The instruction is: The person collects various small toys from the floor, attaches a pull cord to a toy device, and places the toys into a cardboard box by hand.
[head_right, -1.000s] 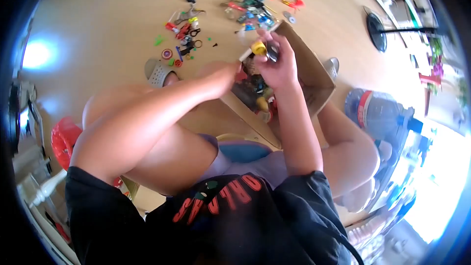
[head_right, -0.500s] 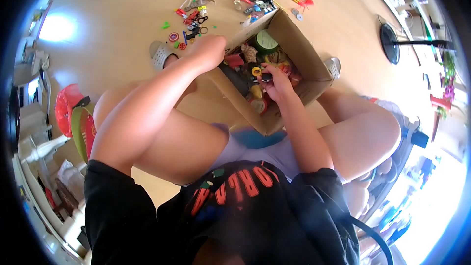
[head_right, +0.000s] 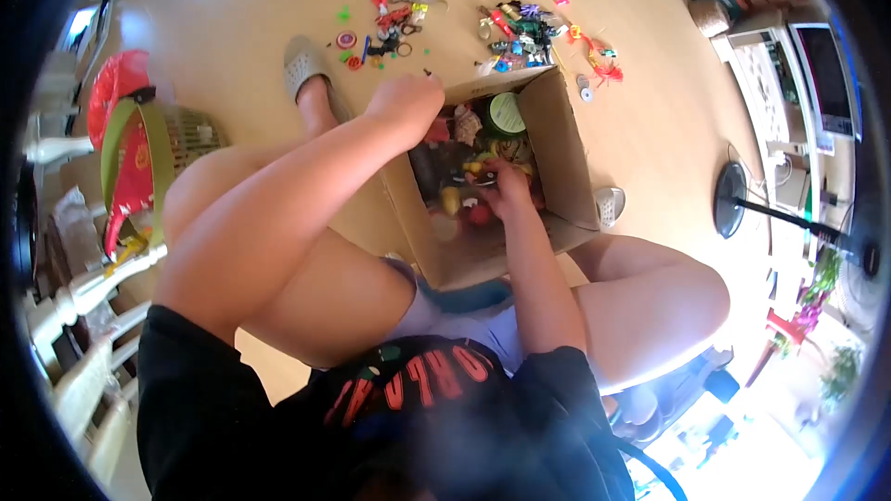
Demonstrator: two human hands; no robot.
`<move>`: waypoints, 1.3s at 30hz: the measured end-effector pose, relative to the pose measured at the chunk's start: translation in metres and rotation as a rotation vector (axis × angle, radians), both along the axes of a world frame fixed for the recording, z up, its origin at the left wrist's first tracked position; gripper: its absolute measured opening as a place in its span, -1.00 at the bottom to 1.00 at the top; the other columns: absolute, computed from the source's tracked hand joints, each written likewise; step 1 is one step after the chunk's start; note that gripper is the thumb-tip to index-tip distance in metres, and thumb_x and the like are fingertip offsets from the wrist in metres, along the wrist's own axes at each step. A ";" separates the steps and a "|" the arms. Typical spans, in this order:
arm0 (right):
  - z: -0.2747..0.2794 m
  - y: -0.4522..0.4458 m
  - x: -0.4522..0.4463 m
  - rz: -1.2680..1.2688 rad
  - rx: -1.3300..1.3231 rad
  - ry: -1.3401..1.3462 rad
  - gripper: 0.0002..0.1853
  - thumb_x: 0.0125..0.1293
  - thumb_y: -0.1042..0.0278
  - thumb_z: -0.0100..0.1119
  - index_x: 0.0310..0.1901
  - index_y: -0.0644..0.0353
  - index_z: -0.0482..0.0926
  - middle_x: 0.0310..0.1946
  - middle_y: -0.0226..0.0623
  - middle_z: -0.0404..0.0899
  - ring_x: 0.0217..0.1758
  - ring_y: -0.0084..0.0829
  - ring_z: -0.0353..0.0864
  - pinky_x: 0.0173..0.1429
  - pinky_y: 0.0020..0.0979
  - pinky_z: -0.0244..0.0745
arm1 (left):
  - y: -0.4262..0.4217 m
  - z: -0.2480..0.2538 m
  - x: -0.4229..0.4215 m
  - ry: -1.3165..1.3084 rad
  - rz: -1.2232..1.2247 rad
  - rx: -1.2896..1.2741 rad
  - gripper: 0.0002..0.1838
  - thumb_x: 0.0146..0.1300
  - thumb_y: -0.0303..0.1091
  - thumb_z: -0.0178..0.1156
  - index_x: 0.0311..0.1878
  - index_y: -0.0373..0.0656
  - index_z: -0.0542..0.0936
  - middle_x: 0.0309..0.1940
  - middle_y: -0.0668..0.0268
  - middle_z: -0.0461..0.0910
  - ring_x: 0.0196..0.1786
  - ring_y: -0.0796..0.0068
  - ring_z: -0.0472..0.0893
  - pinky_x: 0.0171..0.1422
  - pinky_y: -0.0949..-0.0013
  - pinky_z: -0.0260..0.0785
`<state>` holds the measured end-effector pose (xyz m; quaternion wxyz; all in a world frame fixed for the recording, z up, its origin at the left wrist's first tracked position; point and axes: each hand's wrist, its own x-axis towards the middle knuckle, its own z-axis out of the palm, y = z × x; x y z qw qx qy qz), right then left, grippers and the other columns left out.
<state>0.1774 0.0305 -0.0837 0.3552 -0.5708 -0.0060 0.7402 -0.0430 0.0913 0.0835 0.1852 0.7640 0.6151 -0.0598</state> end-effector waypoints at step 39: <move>-0.073 -0.011 0.026 0.732 0.444 -1.090 -0.83 0.27 0.37 0.19 -0.21 0.24 0.70 -0.43 -0.24 0.67 -0.36 -0.45 0.67 -0.31 -0.43 0.55 | -0.023 -0.009 0.020 0.089 0.152 -0.006 -0.48 0.14 -0.28 0.29 0.11 -0.32 0.41 -0.02 0.09 0.60 0.12 0.12 0.53 0.12 0.18 0.42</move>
